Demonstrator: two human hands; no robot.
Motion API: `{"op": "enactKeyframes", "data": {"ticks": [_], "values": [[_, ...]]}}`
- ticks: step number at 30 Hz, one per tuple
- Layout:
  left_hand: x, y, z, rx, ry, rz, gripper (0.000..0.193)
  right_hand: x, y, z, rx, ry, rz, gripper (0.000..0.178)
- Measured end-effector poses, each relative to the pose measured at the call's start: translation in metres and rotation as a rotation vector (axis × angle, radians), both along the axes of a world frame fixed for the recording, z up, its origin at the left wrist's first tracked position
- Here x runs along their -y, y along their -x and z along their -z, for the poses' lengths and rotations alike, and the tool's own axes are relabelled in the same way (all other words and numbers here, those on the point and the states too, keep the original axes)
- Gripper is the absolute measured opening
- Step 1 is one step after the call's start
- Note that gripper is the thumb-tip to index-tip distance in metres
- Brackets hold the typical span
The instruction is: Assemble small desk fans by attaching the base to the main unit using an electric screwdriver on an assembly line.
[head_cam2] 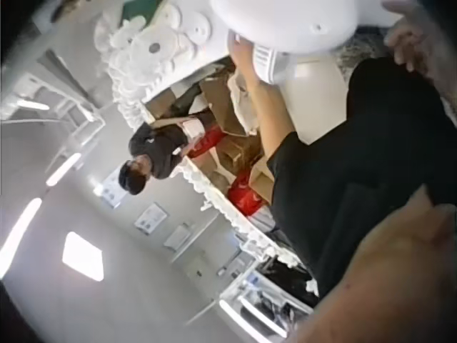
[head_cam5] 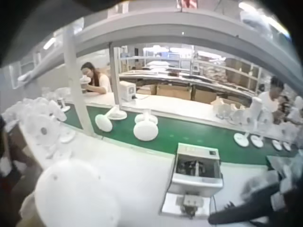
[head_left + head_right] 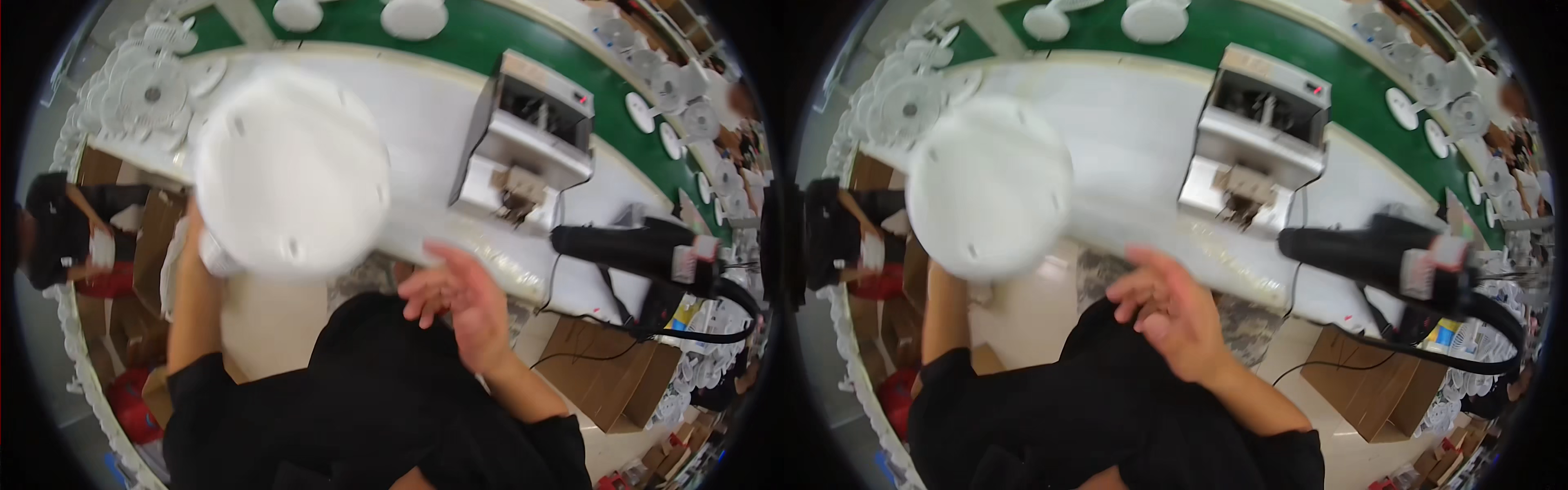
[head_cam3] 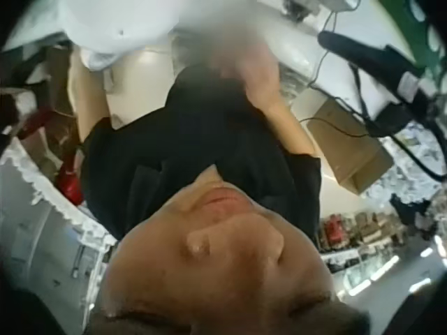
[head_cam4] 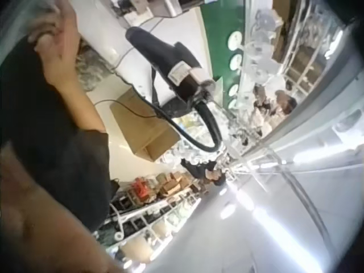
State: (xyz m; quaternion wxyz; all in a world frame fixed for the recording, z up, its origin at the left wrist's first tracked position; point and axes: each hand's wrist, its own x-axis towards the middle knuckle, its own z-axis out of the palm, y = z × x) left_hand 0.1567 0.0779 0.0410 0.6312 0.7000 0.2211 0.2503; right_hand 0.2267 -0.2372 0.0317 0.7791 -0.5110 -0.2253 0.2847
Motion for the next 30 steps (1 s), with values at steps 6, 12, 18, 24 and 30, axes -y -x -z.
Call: {"op": "enactKeyframes", "data": {"ticks": [6,12,18,24,30], "values": [[0.085,0.058,0.095,-0.388,0.490,0.147,0.033,0.005,0.000,0.001,-0.477,0.067,-0.245,0.061],[0.112,0.046,0.117,-0.242,0.581,0.329,0.034,0.022,0.027,0.010,-0.485,0.233,0.002,0.058],[0.158,0.028,0.071,-0.184,0.788,0.519,0.039,0.025,0.041,0.031,-0.414,0.315,0.257,0.058],[0.191,0.018,0.088,-0.203,0.726,0.435,0.039,0.066,0.027,0.027,0.040,0.886,0.375,0.026],[0.195,0.015,0.087,-0.253,0.609,0.428,0.037,0.130,-0.038,0.006,0.612,0.353,0.899,0.048]]}}
